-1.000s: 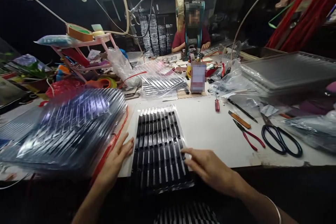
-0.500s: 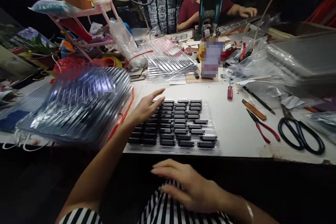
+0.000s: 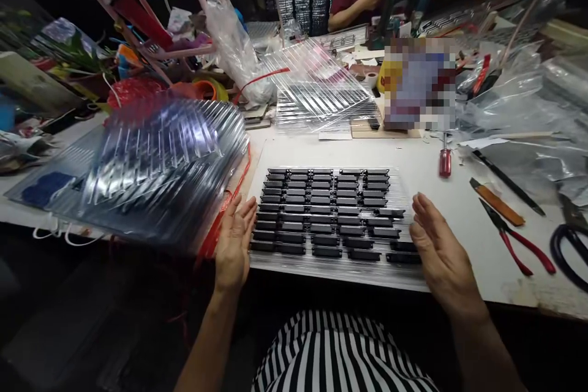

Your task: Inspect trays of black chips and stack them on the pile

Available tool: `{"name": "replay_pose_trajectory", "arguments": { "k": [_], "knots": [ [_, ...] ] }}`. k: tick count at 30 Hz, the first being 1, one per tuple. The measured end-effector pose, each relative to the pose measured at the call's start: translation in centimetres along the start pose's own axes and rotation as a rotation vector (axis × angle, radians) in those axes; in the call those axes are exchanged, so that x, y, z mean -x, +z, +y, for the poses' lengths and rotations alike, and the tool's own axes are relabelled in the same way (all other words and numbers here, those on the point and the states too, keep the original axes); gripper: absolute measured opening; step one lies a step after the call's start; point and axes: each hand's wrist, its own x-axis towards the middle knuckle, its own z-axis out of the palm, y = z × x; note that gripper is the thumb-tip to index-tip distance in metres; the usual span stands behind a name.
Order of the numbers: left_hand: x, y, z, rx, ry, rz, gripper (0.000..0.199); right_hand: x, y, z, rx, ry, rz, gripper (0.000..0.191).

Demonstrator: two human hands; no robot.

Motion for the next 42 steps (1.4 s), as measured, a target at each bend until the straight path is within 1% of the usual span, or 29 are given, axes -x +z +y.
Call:
{"name": "replay_pose_trajectory", "arguments": {
  "k": [2,5,7,9,11,14,17,20,22,23,25,27,29,31,33,36,39,42],
  "knots": [
    [0.1,0.0,0.0,0.009,-0.001,-0.015,0.042,-0.3,1.1,0.0,0.077,-0.043,-0.042,0.059],
    [0.0,-0.3,-0.1,0.037,0.003,-0.029,0.041,-0.1,2.1,-0.1,0.091,-0.075,-0.112,0.061],
    [0.0,-0.5,-0.2,0.045,-0.01,-0.025,0.04,-0.2,2.1,-0.4,0.04,-0.063,-0.094,0.059],
    [0.0,-0.6,-0.3,0.046,-0.023,-0.016,0.04,-0.8,1.6,-0.8,-0.006,-0.041,-0.032,0.057],
    [0.0,-0.5,-0.3,0.048,-0.026,-0.01,0.039,-2.0,0.8,-1.0,0.005,-0.027,0.006,0.057],
    [0.0,-0.4,-0.3,0.044,-0.027,-0.002,0.037,-5.0,0.1,-1.0,0.074,-0.019,-0.03,0.061],
    [-0.1,-0.4,-0.3,0.039,-0.033,-0.004,0.038,-7.9,0.9,-0.8,0.13,-0.05,-0.1,0.064],
    [-0.1,-0.4,-0.3,0.026,-0.033,-0.029,0.038,-9.4,2.3,-1.1,0.182,-0.099,-0.181,0.065],
    [0.0,-0.6,-0.4,0.013,-0.03,-0.047,0.038,-9.4,2.6,-1.6,0.195,-0.092,-0.227,0.065],
    [0.0,-0.7,-0.4,0.007,-0.029,-0.055,0.037,-9.2,2.4,-1.7,0.193,-0.084,-0.23,0.064],
    [-0.3,-1.0,-0.4,-0.021,-0.033,-0.073,0.038,-8.6,1.5,-1.6,0.193,-0.092,-0.184,0.061],
    [-0.8,-1.2,-0.4,-0.107,-0.031,-0.091,0.04,-7.8,0.2,-0.7,0.256,-0.13,-0.099,0.058],
    [-1.8,-1.1,-0.2,-0.246,-0.012,-0.092,0.045,-7.0,-0.8,0.6,0.389,-0.167,-0.037,0.056],
    [-2.9,-0.7,-0.1,-0.371,-0.006,-0.099,0.051,-6.3,-1.3,1.8,0.527,-0.219,-0.007,0.05],
    [-3.9,0.0,0.0,-0.434,-0.01,-0.106,0.053,-5.9,-1.3,2.6,0.589,-0.281,0.013,0.046],
    [-4.7,0.9,-0.1,-0.409,-0.014,-0.066,0.048,-5.5,-1.4,2.9,0.53,-0.3,-0.012,0.048],
    [-4.5,1.3,-0.1,-0.272,0.018,-0.023,0.044,-5.2,-1.8,2.3,0.36,-0.284,-0.076,0.05],
    [-3.9,1.4,0.2,-0.113,0.08,-0.009,0.043,-4.7,-2.0,1.6,0.194,-0.286,-0.09,0.047]
  ]
}}
